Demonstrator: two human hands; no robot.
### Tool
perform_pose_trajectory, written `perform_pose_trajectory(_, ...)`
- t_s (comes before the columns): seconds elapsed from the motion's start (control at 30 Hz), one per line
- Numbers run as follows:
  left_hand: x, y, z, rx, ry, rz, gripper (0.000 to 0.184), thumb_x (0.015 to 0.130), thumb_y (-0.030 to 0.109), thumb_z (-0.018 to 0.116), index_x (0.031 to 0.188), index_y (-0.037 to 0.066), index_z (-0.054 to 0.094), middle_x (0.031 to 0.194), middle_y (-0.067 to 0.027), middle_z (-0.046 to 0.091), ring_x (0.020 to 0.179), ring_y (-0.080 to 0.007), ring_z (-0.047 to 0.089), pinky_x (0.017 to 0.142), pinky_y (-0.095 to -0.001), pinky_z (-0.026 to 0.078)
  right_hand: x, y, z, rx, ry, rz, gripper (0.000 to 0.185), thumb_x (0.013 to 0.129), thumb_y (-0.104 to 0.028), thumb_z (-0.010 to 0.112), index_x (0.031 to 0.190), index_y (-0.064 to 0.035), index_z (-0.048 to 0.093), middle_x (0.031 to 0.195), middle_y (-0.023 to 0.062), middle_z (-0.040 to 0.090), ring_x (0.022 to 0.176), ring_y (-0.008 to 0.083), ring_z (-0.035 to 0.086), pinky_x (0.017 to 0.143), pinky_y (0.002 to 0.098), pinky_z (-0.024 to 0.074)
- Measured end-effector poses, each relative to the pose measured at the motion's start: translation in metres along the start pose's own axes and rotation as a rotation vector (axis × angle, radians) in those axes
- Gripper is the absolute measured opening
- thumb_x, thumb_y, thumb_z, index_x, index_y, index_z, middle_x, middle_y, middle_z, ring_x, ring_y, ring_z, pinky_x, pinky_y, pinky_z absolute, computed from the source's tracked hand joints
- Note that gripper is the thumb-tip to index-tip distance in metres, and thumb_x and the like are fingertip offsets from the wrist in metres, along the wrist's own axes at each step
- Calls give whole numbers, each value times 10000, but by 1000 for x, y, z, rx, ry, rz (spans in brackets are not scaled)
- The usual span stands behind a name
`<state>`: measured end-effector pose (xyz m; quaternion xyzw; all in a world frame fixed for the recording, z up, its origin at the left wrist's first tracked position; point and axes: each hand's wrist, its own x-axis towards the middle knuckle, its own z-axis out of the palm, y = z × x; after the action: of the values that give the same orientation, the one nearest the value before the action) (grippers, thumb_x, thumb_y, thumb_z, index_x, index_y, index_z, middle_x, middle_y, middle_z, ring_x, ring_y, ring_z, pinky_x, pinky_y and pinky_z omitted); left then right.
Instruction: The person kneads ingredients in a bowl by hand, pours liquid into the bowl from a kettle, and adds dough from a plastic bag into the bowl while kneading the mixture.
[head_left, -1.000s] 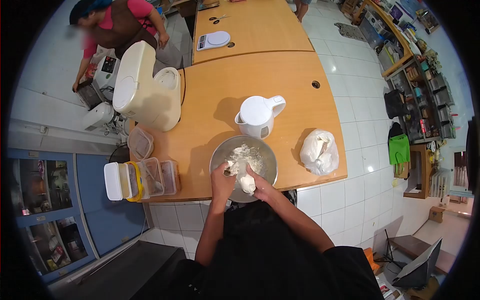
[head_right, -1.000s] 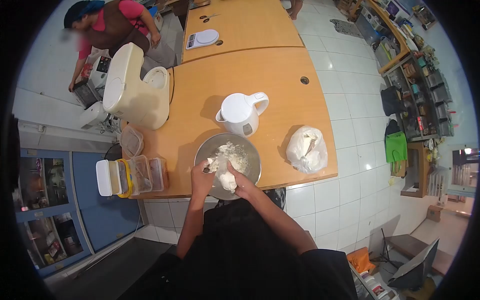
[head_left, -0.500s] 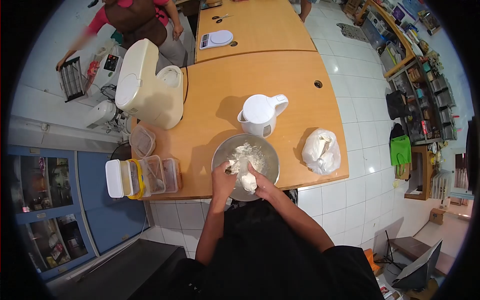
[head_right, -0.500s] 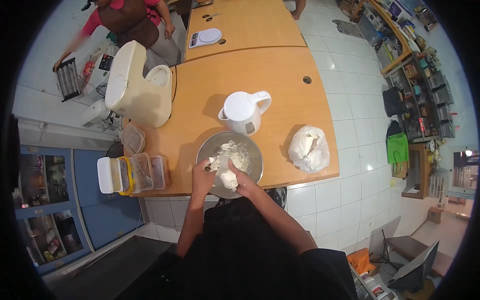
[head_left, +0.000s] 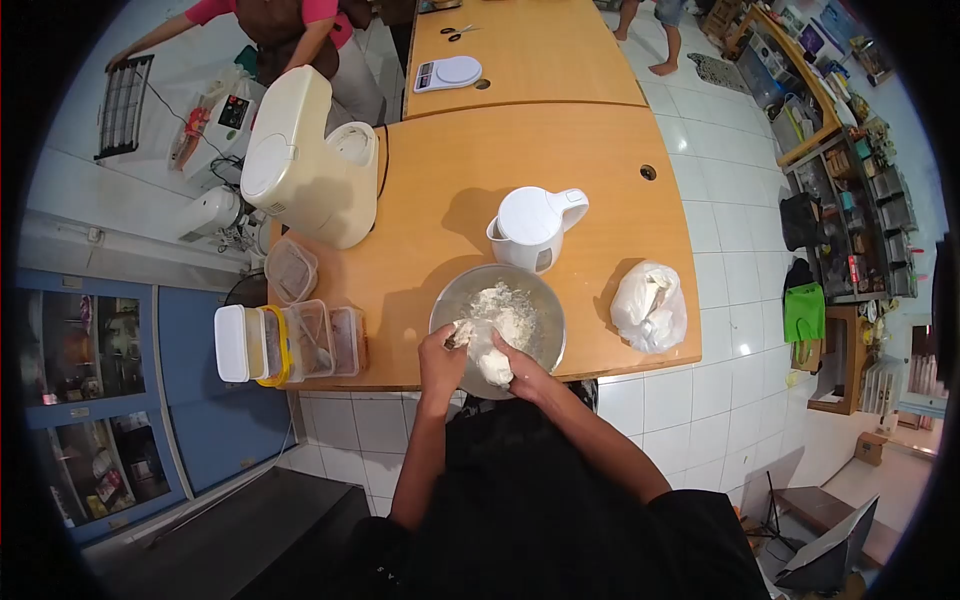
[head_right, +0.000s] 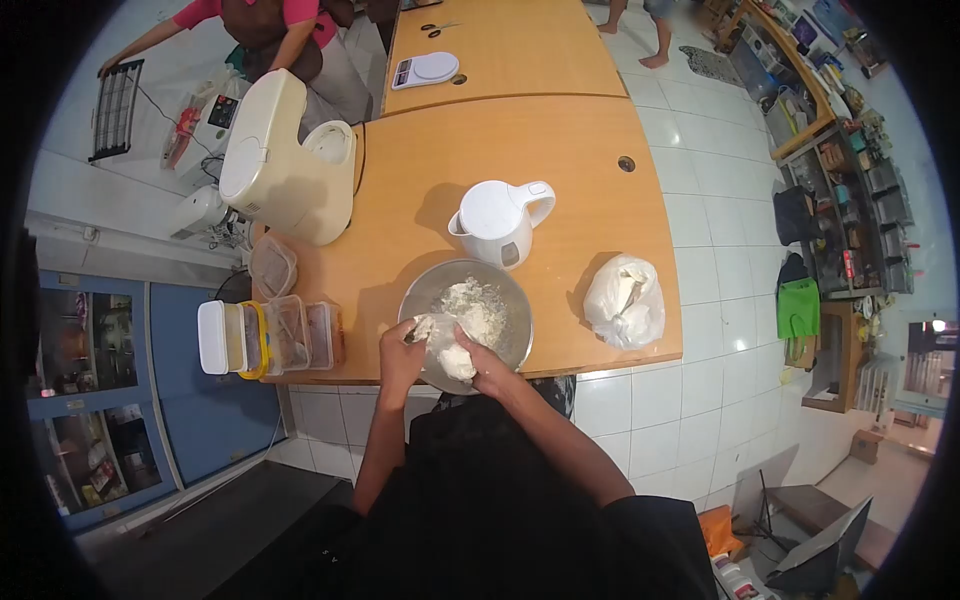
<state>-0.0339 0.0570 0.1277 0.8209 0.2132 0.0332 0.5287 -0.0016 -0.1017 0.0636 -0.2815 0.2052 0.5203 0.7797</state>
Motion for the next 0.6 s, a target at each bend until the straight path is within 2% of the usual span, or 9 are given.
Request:
perform_pose_trajectory(0.07, -3, 7, 0, 45, 16, 18, 276, 767, -58, 574, 1015, -46, 695, 818, -121, 711, 742, -148, 660, 666, -301, 512, -3, -3, 3, -5, 7, -6, 564, 990, -483, 542, 1384, -81, 502, 1285, 63, 617, 1137, 190, 602, 989, 364, 479)
perform_pose_trajectory(0.17, 0, 11, -5, 43, 2, -19, 266, 761, -31, 624, 1017, -33, 698, 813, -194, 708, 766, -230, 707, 700, -350, 528, -5, -4, 6, -17, 24, -13, 575, 985, -483, 554, 1380, -68, 504, 1299, 74, 612, 1151, 196, 598, 997, 366, 474)
perform_pose_trajectory(0.27, 1, -18, -1, 1, -23, -32, 262, 763, -35, 621, 1013, -34, 702, 809, -185, 710, 743, -209, 696, 685, -332, 526, -6, -6, 6, -44, 44, -16, 595, 978, -481, 571, 1376, -44, 502, 1304, 88, 609, 1159, 201, 595, 1002, 368, 471)
perform_pose_trajectory(0.37, -2, -11, -3, -89, -8, -105, 257, 773, -36, 617, 1014, -28, 706, 820, -168, 720, 737, -184, 689, 671, -312, 522, -4, -5, 3, -76, 42, -28, 615, 968, -471, 596, 1377, -23, 496, 1302, 101, 608, 1161, 203, 594, 1000, 368, 470)
perform_pose_trajectory(0.47, -5, -23, -2, -102, 27, -51, 253, 791, -31, 610, 1024, -24, 708, 841, -151, 730, 740, -162, 683, 664, -307, 523, -3, -4, 2, -107, 67, -26, 631, 961, -457, 617, 1384, -8, 485, 1299, 110, 608, 1156, 205, 597, 991, 368, 473)
perform_pose_trajectory(0.57, -11, -19, -7, -41, -45, -47, 225, 838, -22, 600, 1036, -41, 704, 855, -59, 713, 759, -103, 635, 672, -270, 511, -3, -2, -3, -155, 94, -6, 643, 959, -450, 625, 1393, -1, 474, 1300, 116, 607, 1151, 208, 601, 986, 370, 475)
perform_pose_trajectory(0.6, -11, -21, -7, -45, -35, -44, 243, 823, -19, 601, 1042, -37, 703, 862, -92, 719, 768, -131, 654, 689, -288, 518, -3, -2, -3, -159, 96, 0, 645, 959, -450, 624, 1395, 1, 471, 1301, 117, 606, 1150, 210, 602, 986, 371, 475)
